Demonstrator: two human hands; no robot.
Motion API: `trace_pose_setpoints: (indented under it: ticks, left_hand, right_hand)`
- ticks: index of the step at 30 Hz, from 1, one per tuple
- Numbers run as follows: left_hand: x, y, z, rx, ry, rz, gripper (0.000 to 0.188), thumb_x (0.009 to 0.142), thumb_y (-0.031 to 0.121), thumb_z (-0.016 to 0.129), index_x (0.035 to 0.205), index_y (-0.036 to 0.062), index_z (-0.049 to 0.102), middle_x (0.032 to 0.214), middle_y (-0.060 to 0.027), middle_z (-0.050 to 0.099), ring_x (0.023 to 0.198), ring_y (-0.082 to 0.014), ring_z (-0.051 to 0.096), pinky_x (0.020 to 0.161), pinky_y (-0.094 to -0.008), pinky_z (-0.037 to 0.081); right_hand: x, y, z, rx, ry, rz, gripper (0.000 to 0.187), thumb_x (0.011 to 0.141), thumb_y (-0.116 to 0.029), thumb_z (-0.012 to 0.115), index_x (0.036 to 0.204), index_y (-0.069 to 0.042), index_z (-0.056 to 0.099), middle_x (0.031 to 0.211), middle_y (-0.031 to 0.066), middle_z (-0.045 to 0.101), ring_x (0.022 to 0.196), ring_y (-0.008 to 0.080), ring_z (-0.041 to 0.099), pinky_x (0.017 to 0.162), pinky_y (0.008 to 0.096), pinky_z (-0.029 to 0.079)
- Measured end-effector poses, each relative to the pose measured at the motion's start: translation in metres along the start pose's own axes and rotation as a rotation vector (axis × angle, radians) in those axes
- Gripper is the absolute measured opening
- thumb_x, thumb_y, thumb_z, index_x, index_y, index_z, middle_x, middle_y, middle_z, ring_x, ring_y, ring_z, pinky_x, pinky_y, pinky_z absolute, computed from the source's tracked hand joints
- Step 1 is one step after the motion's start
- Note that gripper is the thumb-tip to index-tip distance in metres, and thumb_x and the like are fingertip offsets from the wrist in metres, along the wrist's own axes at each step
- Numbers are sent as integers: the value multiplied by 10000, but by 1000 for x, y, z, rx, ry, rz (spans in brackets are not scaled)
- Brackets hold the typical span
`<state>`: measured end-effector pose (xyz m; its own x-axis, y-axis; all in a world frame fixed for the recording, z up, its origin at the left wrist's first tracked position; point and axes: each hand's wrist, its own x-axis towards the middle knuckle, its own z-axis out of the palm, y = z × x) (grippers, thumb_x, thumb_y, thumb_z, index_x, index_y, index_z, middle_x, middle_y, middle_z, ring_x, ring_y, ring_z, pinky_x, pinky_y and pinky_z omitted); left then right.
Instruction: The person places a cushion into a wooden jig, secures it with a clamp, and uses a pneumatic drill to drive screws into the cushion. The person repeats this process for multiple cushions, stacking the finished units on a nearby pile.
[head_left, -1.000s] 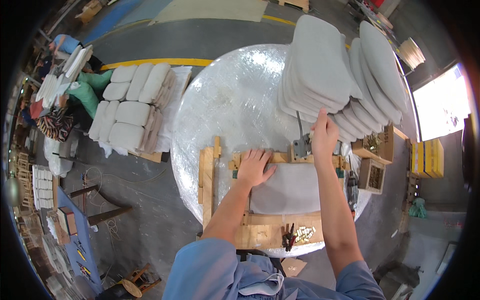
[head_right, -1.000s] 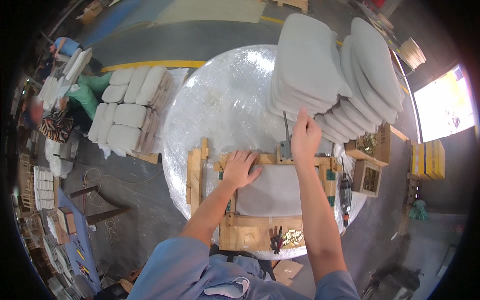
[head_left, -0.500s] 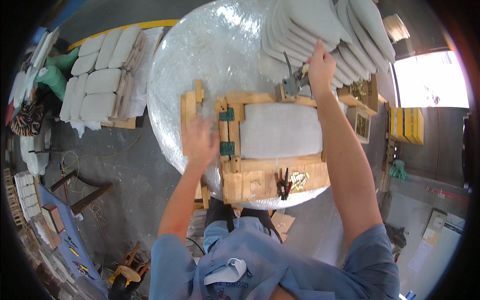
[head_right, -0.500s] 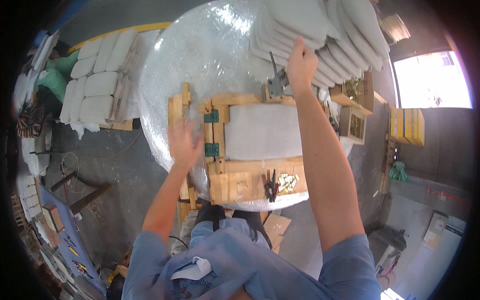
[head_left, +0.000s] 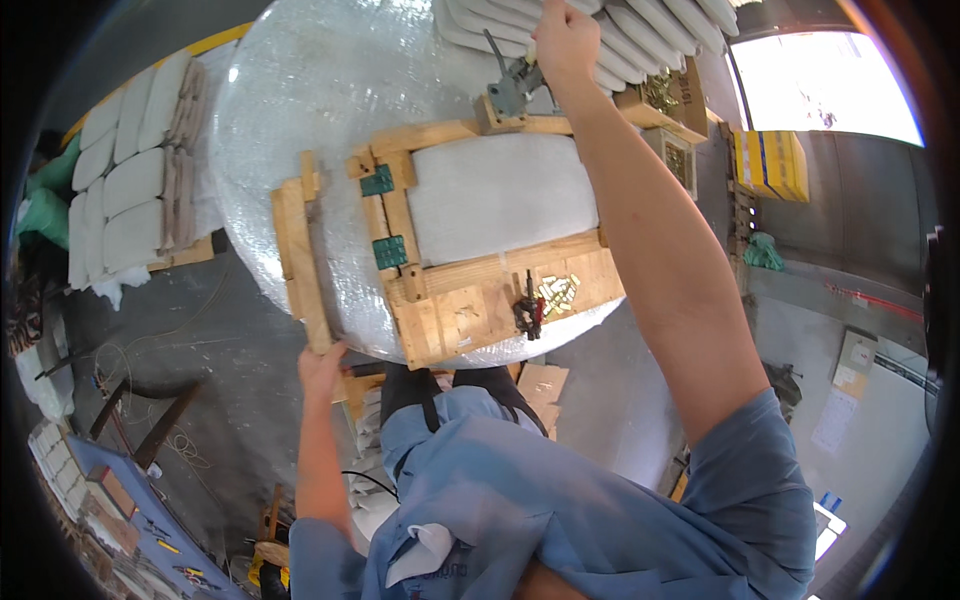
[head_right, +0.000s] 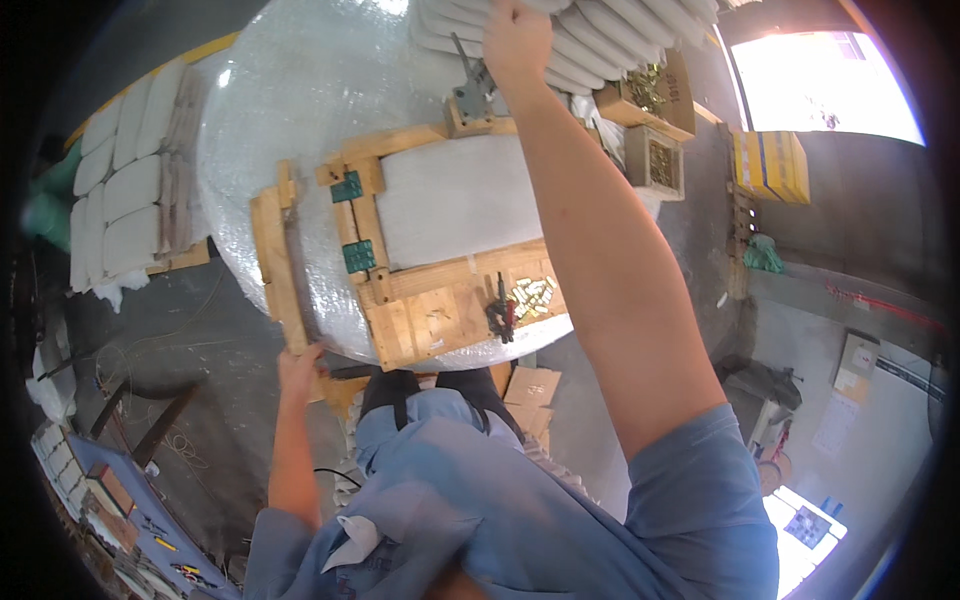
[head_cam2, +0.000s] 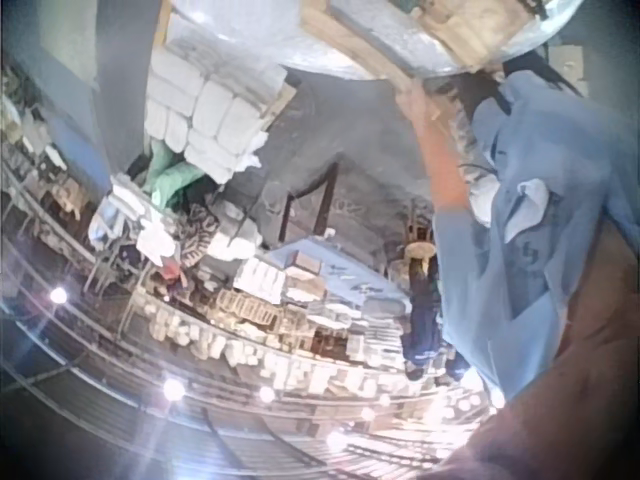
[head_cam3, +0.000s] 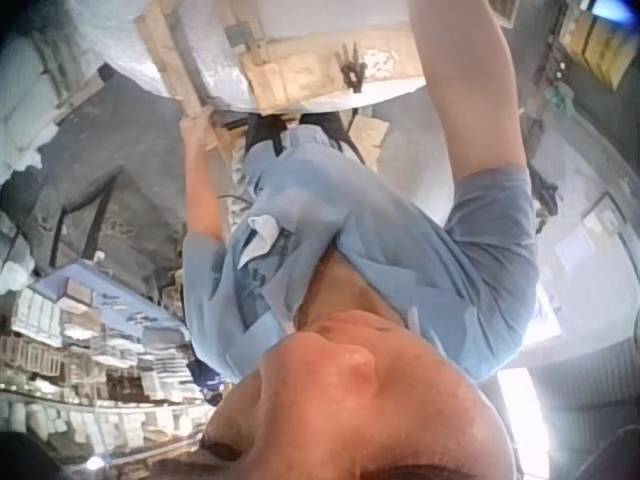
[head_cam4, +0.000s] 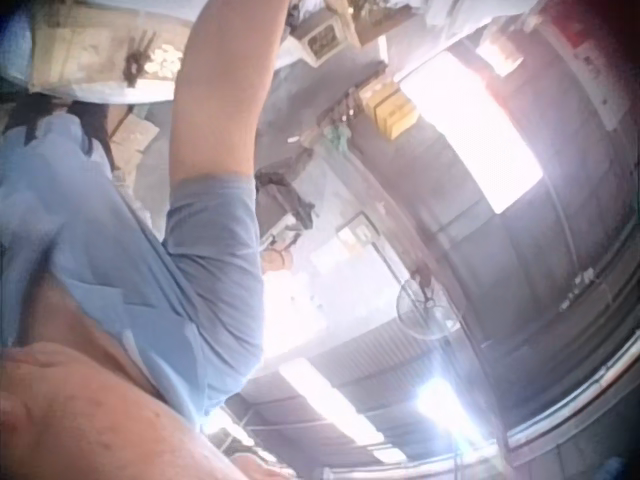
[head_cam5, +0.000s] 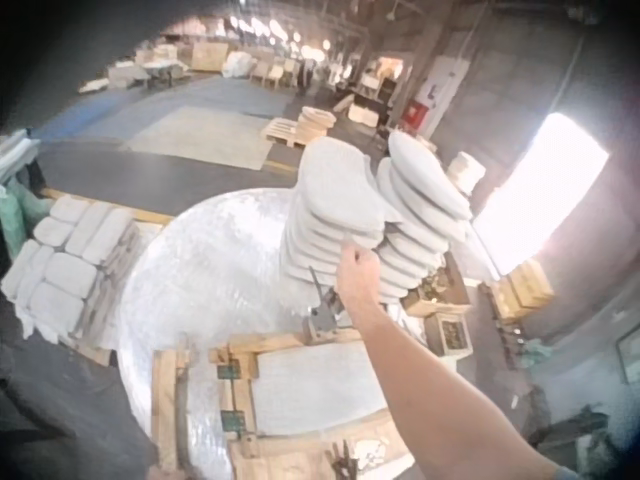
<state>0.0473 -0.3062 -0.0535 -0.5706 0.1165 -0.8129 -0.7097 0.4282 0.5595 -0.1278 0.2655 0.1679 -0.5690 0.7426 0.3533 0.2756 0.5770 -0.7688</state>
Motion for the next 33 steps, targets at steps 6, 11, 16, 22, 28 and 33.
trace_pose_setpoints:
  ticks: [6,11,16,22,28,33]
  left_hand:
    - [-52,31,-20,484,659,486,533,859,447,901,1090,25,672,930,-211,759,852,-449,737,734,-510,552]
    - [-36,93,-5,614,586,712,551,842,512,899,1010,50,649,898,-168,734,849,-460,708,712,-523,538]
    - [15,163,14,1035,476,1118,507,826,510,875,1092,128,674,884,-93,708,823,-354,706,719,-453,541]
    - [18,232,65,1170,239,1382,524,829,478,846,1202,169,646,996,-26,722,967,-260,727,817,-418,523]
    - [26,280,155,1116,298,1492,513,858,478,836,1252,201,658,1058,-4,737,1043,-229,737,856,-420,556]
    - [33,304,215,1181,150,1297,475,891,453,843,1213,170,639,1099,-46,754,1054,-243,734,819,-416,585]
  right_hand:
    - [3,2,7,-49,-1,-44,676,1095,-488,556,765,93,654,624,207,619,656,316,629,698,505,490]
    - [-2,-9,-3,63,-112,121,657,1090,-475,587,753,78,698,649,173,675,685,290,685,686,464,524]
    - [10,9,4,-18,-26,-21,646,1081,-471,598,814,102,728,701,189,706,735,301,725,714,456,543]
    - [10,9,-3,-70,-10,-60,620,1076,-462,598,894,115,734,763,221,739,764,316,731,768,456,548]
    - [5,3,4,-15,-36,-29,599,1079,-465,595,955,108,719,791,219,747,763,306,719,778,450,545]
    - [10,15,1,-35,-15,-95,591,1083,-461,599,916,94,710,765,211,731,730,282,684,761,446,537]
